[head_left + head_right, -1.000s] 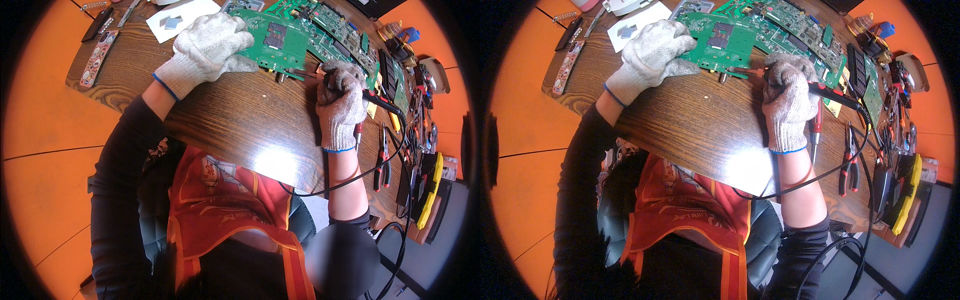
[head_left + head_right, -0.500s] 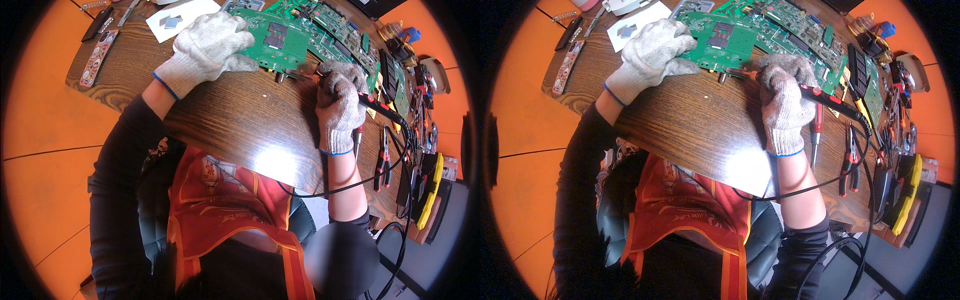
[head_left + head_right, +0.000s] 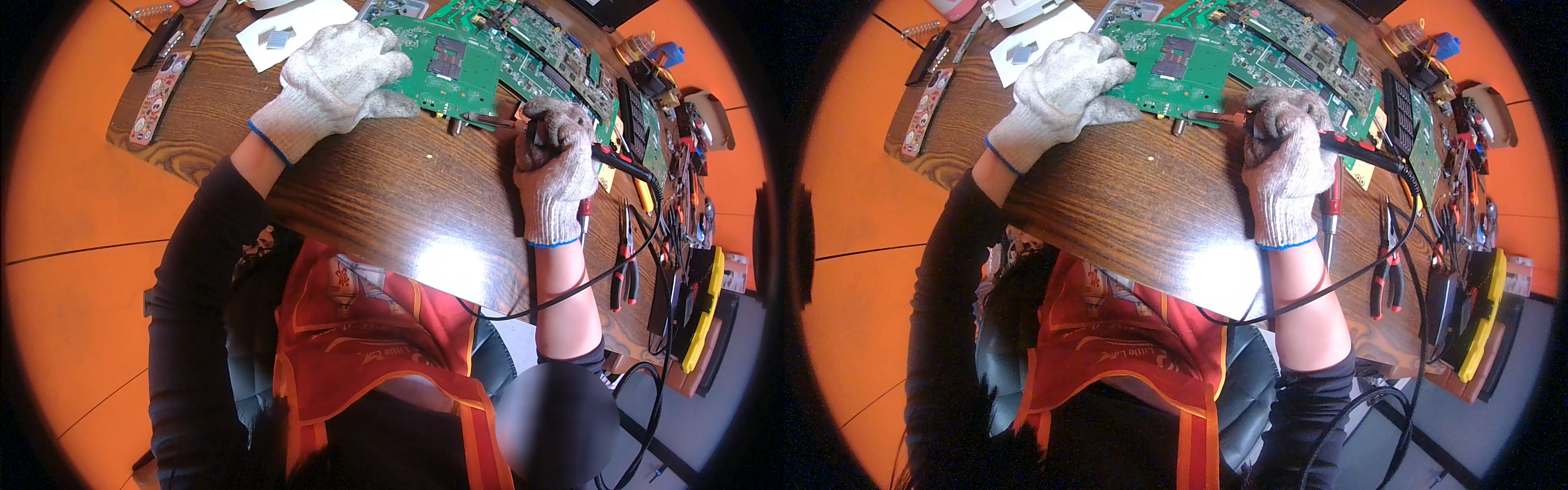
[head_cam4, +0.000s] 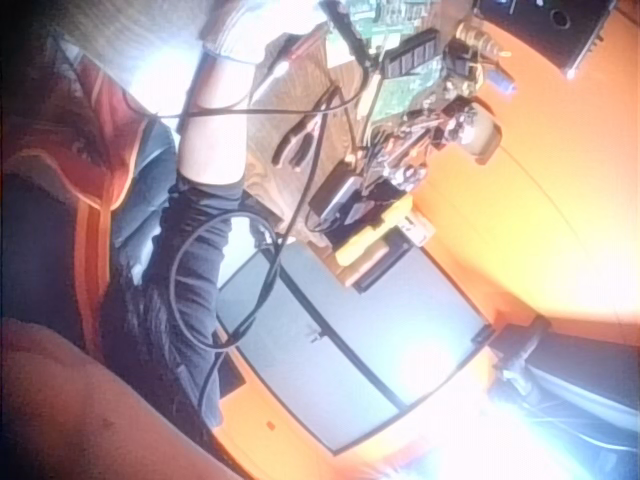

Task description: The person uses a soldering iron to work on a green circuit board, then switches to pliers and a screwdriver to remove and adjust components. The board is flipped and repositioned multiple times during the process.

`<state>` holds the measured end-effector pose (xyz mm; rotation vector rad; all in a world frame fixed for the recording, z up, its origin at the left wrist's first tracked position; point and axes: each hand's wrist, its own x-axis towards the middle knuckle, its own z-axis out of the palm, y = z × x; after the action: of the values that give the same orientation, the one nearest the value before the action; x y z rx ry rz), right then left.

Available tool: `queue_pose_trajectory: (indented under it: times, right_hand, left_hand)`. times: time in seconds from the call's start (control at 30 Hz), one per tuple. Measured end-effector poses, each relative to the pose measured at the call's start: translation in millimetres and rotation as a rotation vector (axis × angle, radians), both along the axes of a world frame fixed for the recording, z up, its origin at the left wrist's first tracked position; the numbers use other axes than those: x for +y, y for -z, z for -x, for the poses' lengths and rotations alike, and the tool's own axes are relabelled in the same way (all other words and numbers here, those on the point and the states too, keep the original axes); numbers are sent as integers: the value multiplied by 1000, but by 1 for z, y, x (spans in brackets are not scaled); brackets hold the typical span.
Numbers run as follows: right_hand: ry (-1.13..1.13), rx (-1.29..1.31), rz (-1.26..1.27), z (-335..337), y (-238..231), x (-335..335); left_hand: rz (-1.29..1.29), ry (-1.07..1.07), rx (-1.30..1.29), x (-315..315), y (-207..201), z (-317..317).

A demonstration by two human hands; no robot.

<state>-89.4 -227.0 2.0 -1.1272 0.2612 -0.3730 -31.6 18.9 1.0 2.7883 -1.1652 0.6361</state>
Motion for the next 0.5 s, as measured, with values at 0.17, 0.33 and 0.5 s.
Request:
queue_pose_trajectory:
  times: [0.17,0.33,0.5]
  right_hand:
    - [-11,-67,20,2,-4,3]
    - [-64,-128,107,6,-3,3]
    - [-10,-46,-88,-1,1,0]
  left_hand:
    - [-15,-7,-11,0,1,-1]
    - [-11,-13,-2,0,0,0]
    - [65,38,-48,-1,1,0]
